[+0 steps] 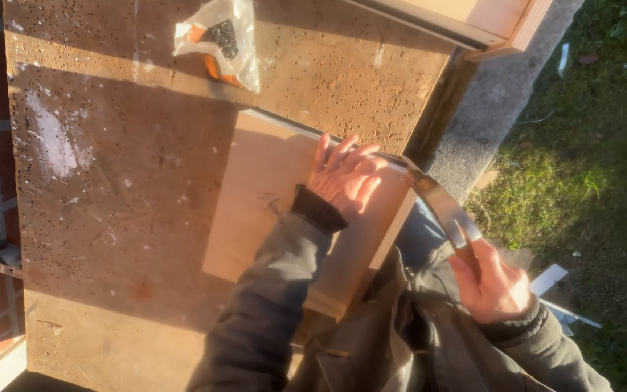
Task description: The person holds a wooden drawer front on an outdoor workbench and uses a claw hammer to pull nails out of the board, working on the nails one at a time and repositioning the board between pulls. They continue extracting nails across the board and lift the board near the end.
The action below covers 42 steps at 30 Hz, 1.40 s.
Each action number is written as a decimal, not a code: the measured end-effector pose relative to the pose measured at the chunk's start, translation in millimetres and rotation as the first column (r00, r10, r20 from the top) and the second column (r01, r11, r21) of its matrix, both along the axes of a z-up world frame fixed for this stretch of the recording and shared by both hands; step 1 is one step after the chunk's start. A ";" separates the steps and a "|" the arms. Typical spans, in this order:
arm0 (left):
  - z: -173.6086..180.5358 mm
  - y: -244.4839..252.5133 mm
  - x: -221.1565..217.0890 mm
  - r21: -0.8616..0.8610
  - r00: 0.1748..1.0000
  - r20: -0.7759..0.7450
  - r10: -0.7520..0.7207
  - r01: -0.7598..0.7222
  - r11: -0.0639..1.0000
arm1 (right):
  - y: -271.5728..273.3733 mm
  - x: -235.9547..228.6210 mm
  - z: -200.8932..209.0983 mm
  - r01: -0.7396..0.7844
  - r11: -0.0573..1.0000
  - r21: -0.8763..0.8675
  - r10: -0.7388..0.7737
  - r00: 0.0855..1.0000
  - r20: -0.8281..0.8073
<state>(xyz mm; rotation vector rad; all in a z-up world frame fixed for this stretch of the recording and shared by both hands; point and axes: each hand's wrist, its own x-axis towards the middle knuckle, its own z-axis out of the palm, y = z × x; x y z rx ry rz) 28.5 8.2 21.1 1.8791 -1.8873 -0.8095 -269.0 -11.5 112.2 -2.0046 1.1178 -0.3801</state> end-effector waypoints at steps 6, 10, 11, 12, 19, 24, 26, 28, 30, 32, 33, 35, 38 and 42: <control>-7.3 -2.2 -5.5 -0.018 0.999 -0.020 0.039 -0.039 0.999 | 7.2 -11.0 -0.6 -0.040 0.997 -0.065 0.043 0.998 0.042; -9.0 -1.5 -8.0 -0.048 0.998 -0.016 0.058 -0.059 0.997 | 9.4 -5.2 -33.4 -0.073 0.989 -0.125 0.084 0.993 0.088; -9.3 -2.1 -8.9 -0.046 0.998 0.006 0.063 -0.062 0.997 | 8.5 -1.5 -35.6 -0.076 0.985 -0.157 0.080 0.997 0.020; -9.3 -0.5 -9.0 -0.039 0.997 0.032 0.070 -0.068 0.997 | 8.7 2.7 -38.1 -0.083 0.979 -0.184 0.076 0.996 -0.045; -4.0 -0.2 -9.9 -0.067 0.998 -0.019 0.054 -0.055 0.996 | 11.9 -3.9 -9.1 -0.005 0.984 -0.180 0.020 0.997 0.079; -2.4 -0.3 -6.8 -0.076 1.000 0.004 0.027 -0.027 0.997 | 7.7 2.0 -40.2 -0.055 0.984 -0.170 0.039 0.995 -0.094; -0.9 0.2 -5.5 -0.080 0.999 0.000 0.040 -0.040 0.996 | 3.6 -2.3 -25.9 -0.044 0.987 -0.155 0.043 0.999 -0.005; -4.2 -1.1 -5.3 -0.086 0.998 -0.008 0.054 -0.055 0.995 | -1.5 1.3 -13.0 -0.035 0.989 -0.142 0.047 0.996 0.082; -10.7 0.6 -9.4 -0.052 0.999 0.019 0.043 -0.042 0.998 | -2.5 9.9 0.9 -0.066 0.977 -0.201 0.123 0.951 0.284; -13.7 -2.0 -8.7 -0.060 0.999 0.037 0.032 -0.030 0.998 | 10.3 -8.7 -43.5 -0.053 0.982 -0.182 0.067 0.995 0.071; -15.5 -3.8 -6.5 -0.066 0.998 0.056 0.019 -0.015 0.998 | 16.1 -16.2 -67.6 -0.033 0.986 -0.166 0.009 0.989 -0.145; -10.9 1.8 -9.9 -0.054 0.999 0.040 0.026 -0.024 0.998 | 6.3 -9.0 -46.4 -0.022 0.995 -0.097 0.008 0.991 -0.137; -7.7 0.6 -5.4 -0.056 0.999 0.033 0.020 -0.018 0.998 | -15.2 10.6 -16.2 -0.022 0.993 -0.117 0.035 0.993 0.114; -11.3 -0.8 -4.6 -0.063 0.999 0.013 0.033 -0.032 0.997 | -7.6 10.0 -38.4 -0.017 0.925 -0.379 0.178 0.902 0.393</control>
